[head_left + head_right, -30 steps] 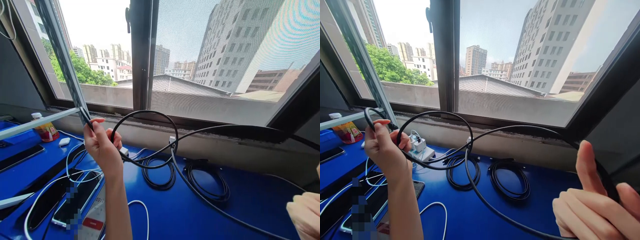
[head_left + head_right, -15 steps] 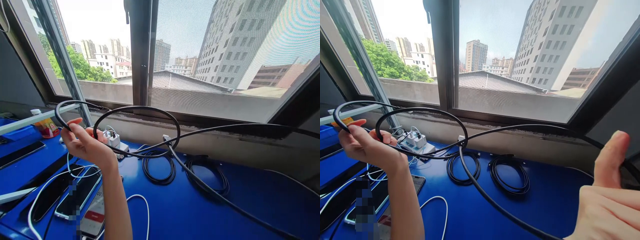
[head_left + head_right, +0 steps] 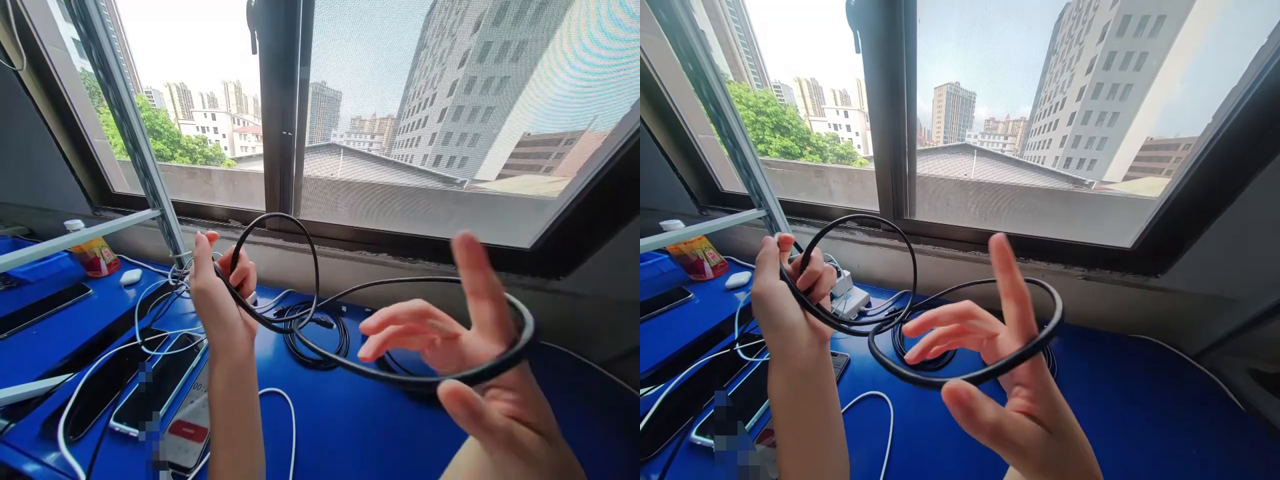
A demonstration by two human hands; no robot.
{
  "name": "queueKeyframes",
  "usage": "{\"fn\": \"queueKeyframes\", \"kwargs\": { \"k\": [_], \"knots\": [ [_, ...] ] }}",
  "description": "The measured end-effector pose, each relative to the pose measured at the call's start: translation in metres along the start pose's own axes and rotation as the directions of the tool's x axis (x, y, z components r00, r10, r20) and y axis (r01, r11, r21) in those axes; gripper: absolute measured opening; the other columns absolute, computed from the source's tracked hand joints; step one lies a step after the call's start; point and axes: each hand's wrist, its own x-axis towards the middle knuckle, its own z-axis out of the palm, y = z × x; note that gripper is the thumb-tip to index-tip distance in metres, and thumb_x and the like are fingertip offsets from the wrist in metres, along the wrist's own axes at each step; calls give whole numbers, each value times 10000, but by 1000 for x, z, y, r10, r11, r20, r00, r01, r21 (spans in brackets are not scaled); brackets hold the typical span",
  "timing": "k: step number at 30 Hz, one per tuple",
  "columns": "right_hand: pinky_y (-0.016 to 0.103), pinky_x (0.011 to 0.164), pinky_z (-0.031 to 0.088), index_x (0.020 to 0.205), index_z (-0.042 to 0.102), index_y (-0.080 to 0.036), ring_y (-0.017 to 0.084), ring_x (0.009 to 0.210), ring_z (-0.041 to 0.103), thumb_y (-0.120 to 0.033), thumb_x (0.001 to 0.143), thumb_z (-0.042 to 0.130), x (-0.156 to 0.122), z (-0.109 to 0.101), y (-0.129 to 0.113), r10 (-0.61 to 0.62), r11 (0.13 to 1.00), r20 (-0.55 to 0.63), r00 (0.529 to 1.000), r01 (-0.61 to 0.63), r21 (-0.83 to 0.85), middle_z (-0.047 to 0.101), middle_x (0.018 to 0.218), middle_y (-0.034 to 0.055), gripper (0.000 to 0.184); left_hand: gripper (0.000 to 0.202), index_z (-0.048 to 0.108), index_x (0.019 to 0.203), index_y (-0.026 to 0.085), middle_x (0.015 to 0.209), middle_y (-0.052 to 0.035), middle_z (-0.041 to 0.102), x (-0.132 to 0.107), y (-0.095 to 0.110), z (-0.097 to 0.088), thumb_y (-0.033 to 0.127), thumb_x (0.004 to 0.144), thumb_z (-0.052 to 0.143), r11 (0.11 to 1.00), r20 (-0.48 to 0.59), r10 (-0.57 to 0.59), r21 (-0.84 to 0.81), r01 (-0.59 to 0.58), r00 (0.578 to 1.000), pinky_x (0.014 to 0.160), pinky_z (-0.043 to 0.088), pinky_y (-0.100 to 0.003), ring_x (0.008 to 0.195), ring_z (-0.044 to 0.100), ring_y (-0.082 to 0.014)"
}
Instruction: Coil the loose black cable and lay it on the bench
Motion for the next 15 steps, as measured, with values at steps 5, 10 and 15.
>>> {"fn": "queueKeyframes", "kwargs": {
  "k": [5, 10, 15],
  "knots": [
    [269, 940, 499, 1082, 684, -299, 148, 1083, 606, -300, 996, 426, 15, 6, 14, -49, 999, 183, 982, 43, 32, 666, 1080, 22, 272, 289, 465, 761, 183, 356, 97, 327, 1, -2, -1, 251, 990, 302, 997, 67, -71, 24, 69, 995, 347, 113, -144, 312, 187, -29],
    [358, 1024, 472, 832, 664, -293, 141, 1014, 642, -434, 985, 401, 20, 15, 17, -140, 952, -39, 989, 145, 270, 676, 866, -23, 335, 192, 447, 774, 195, 360, 101, 304, -1, 2, 2, 214, 934, 342, 983, 137, -160, 110, 145, 978, 341, 106, -134, 305, 195, -38],
    [92, 264, 185, 722, 605, -262, 7, 182, 42, -358, 944, 538, 19, 32, -5, -19, 926, -567, 823, 228, 300, -54, 307, -136, 251, 55, 391, 794, 221, 378, 107, 296, -1, -1, 6, 254, 839, 386, 970, 164, -211, 154, 186, 964, 360, 61, -139, 298, 179, -41]
  ]
}}
